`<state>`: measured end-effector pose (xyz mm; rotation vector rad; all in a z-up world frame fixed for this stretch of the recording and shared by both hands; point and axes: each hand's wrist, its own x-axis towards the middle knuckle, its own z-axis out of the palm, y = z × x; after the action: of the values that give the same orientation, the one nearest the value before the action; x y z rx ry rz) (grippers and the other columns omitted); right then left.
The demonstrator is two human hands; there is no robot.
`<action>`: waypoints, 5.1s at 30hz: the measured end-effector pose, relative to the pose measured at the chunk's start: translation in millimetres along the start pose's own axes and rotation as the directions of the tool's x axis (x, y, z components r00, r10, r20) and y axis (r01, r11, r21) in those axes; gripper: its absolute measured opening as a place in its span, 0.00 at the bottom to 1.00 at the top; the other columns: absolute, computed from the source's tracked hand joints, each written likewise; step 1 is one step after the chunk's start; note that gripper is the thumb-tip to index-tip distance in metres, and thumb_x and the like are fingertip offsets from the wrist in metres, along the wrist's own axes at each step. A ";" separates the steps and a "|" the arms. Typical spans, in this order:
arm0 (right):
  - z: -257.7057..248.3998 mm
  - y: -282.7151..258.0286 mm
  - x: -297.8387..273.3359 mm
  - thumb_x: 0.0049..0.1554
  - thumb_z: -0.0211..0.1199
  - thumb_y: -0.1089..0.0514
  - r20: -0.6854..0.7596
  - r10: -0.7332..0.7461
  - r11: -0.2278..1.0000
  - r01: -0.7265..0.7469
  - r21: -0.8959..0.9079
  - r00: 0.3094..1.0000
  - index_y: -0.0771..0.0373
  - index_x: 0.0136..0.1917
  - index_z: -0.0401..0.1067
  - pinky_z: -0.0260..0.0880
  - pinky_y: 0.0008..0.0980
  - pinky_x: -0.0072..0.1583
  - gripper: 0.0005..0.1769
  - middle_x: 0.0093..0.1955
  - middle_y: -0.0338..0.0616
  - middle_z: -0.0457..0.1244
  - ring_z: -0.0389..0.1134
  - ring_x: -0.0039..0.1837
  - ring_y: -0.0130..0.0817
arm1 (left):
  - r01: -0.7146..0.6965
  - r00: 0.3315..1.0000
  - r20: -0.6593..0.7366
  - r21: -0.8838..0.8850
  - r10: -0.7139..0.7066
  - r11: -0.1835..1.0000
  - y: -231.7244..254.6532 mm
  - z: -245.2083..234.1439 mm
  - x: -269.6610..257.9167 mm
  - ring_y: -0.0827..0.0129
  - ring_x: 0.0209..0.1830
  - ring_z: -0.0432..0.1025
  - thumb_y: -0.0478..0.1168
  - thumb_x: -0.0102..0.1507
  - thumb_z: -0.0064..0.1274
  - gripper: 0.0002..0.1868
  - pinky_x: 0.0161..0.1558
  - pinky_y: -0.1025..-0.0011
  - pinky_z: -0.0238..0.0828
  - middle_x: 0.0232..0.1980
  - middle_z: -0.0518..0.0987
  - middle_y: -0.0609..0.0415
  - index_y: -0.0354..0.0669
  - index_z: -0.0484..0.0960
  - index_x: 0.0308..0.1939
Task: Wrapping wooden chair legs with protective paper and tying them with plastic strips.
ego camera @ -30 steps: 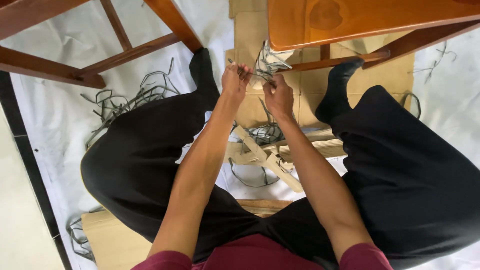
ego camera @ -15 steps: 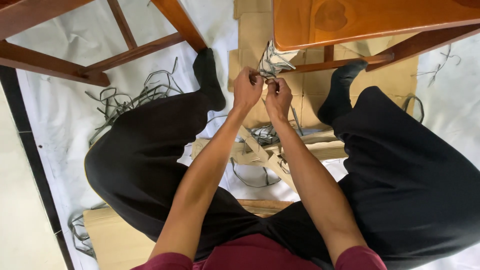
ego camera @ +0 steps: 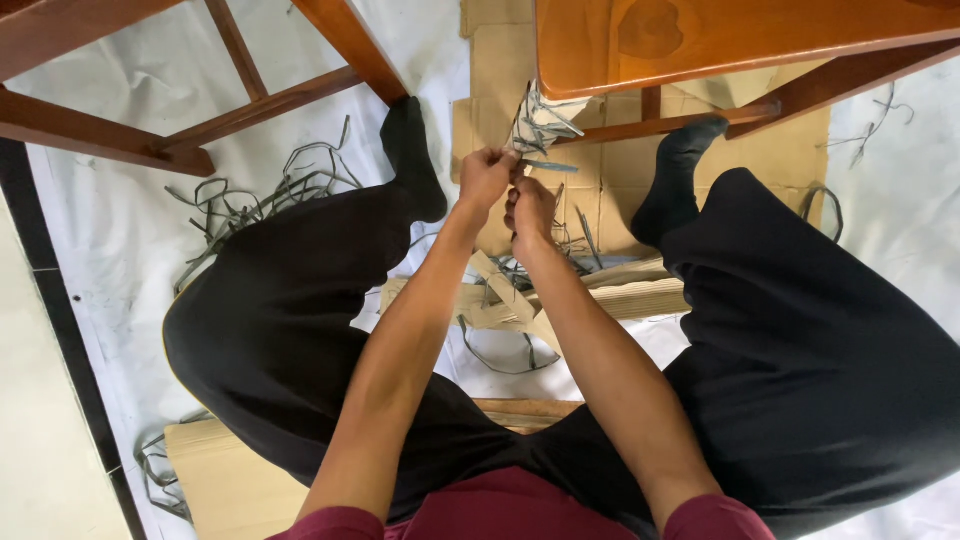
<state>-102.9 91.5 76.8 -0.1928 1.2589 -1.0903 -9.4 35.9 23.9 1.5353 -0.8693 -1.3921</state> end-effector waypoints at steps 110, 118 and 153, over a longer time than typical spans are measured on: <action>-114.0 1.4 105.6 0.66 0.56 0.62 0.043 -0.724 0.513 0.580 -0.633 0.688 0.64 0.52 0.65 0.71 0.39 0.48 0.03 0.43 0.46 0.64 0.67 0.44 0.39 | -0.204 0.930 -0.240 0.293 0.278 0.934 -46.0 -30.8 -14.3 0.64 0.38 0.81 0.38 0.63 0.56 0.09 0.43 0.68 0.77 0.40 0.85 0.48 0.37 0.81 0.44; -68.7 -70.0 137.7 0.70 0.62 0.60 0.232 -0.832 0.229 0.694 -0.683 0.504 0.65 0.57 0.71 0.70 0.32 0.50 0.06 0.45 0.42 0.69 0.72 0.46 0.33 | -0.339 0.913 -0.143 0.260 0.383 0.904 21.7 -17.3 20.3 0.65 0.41 0.82 0.37 0.66 0.53 0.11 0.46 0.68 0.78 0.44 0.85 0.50 0.40 0.82 0.50; -75.7 -19.3 171.5 0.67 0.56 0.49 0.233 -0.069 0.997 0.074 -0.011 0.970 0.61 0.70 0.65 0.71 0.34 0.56 0.23 0.61 0.42 0.65 0.67 0.60 0.34 | 0.087 0.927 0.367 0.007 -0.083 0.996 -76.9 1.4 159.8 0.78 0.37 0.69 0.45 0.69 0.55 0.20 0.39 0.75 0.66 0.40 0.81 0.57 0.28 0.87 0.49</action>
<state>-191.9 -13.6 -51.8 -0.3727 1.0587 -1.0836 6.4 -80.7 -108.7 1.3375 -1.0253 -1.7810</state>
